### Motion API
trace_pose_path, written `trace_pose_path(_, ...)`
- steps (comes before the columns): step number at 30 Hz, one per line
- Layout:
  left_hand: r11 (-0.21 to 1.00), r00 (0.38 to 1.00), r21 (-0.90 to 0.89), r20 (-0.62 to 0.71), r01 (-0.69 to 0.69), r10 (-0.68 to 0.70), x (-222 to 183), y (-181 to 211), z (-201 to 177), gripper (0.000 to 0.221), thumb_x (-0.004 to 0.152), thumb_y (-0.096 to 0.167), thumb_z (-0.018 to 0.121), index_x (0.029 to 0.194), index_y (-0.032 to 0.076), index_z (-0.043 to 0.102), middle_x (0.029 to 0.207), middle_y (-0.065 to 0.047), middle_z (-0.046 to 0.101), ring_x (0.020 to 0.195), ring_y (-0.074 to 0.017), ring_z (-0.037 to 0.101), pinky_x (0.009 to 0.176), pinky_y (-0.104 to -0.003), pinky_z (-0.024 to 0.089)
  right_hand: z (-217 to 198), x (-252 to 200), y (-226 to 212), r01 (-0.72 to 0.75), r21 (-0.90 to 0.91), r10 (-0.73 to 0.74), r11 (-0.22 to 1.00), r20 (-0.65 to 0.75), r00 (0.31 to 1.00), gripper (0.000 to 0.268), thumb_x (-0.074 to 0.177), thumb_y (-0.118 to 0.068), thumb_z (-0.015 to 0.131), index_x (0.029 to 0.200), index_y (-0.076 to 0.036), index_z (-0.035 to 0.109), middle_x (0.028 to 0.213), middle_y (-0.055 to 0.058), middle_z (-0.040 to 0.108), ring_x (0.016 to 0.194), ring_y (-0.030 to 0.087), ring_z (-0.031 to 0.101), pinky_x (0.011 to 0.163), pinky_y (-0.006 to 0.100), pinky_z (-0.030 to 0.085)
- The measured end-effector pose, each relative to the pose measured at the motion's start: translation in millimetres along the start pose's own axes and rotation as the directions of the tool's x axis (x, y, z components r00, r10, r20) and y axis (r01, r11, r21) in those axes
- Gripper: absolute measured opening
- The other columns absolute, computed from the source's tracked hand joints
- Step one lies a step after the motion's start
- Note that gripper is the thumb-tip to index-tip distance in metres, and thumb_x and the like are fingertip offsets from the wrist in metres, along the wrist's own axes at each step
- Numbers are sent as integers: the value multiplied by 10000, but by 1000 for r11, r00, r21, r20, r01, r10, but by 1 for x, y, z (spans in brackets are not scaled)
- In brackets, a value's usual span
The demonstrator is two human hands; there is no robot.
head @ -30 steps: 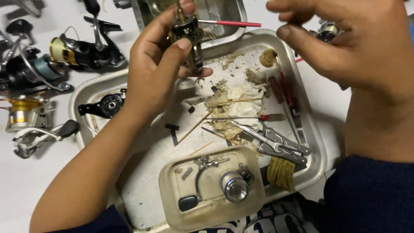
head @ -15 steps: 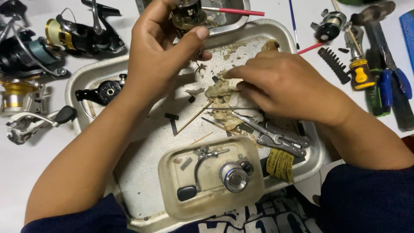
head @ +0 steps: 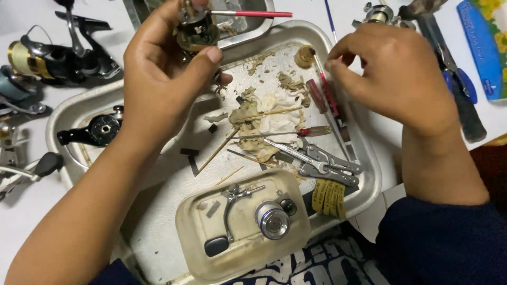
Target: Assembling and cleaning the internal components of a fishing reel body using various small tools and grease.
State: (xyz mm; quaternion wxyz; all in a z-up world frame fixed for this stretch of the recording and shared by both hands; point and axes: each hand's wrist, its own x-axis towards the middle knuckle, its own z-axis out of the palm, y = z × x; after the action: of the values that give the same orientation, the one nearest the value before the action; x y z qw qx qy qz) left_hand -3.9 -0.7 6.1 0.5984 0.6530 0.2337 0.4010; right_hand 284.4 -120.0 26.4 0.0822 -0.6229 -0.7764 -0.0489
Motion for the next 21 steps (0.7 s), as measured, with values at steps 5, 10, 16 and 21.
trace_pose_path(5, 999, 999, -6, 20, 45, -45, -3, -1, 3, 474, 1017, 100, 658, 1444, 35, 464, 1486, -131, 444, 1142, -181, 580, 828, -292, 703, 18, -4, 8, -119, 19, 116, 993, 116, 986, 204, 1033, -210, 673, 974, -51, 786, 868, 110, 740, 753, 275, 676, 605, 437, 501)
trace_pose_path(10, 999, 999, -12, 38, 32, -31, -4, 0, 4, 472, 1013, 51, 641, 1443, -8, 457, 1658, -176, 350, 1369, -219, 535, 849, -288, 683, 31, -7, 13, -176, -113, 194, 978, 176, 965, 288, 1034, -353, 696, 894, -107, 752, 746, 79, 706, 645, 277, 666, 536, 441, 488)
trace_pose_path(16, 998, 998, -16, 30, 53, -53, -4, 2, 4, 474, 1022, 82, 637, 1450, 4, 450, 1668, -170, 341, 1326, -211, 570, 845, -280, 680, 36, -11, 13, -193, -220, 233, 956, 175, 957, 413, 1097, -423, 703, 800, -137, 702, 633, 21, 623, 535, 219, 594, 481, 377, 449)
trace_pose_path(21, 1000, 999, 3, 44, 30, -30, -4, 2, 3, 462, 1016, 37, 626, 1442, -7, 454, 1664, -197, 338, 1409, -261, 534, 856, -298, 691, 40, -5, 11, -271, -158, 306, 949, 277, 911, 338, 1006, -429, 715, 895, -114, 773, 730, 97, 713, 680, 320, 681, 509, 449, 485)
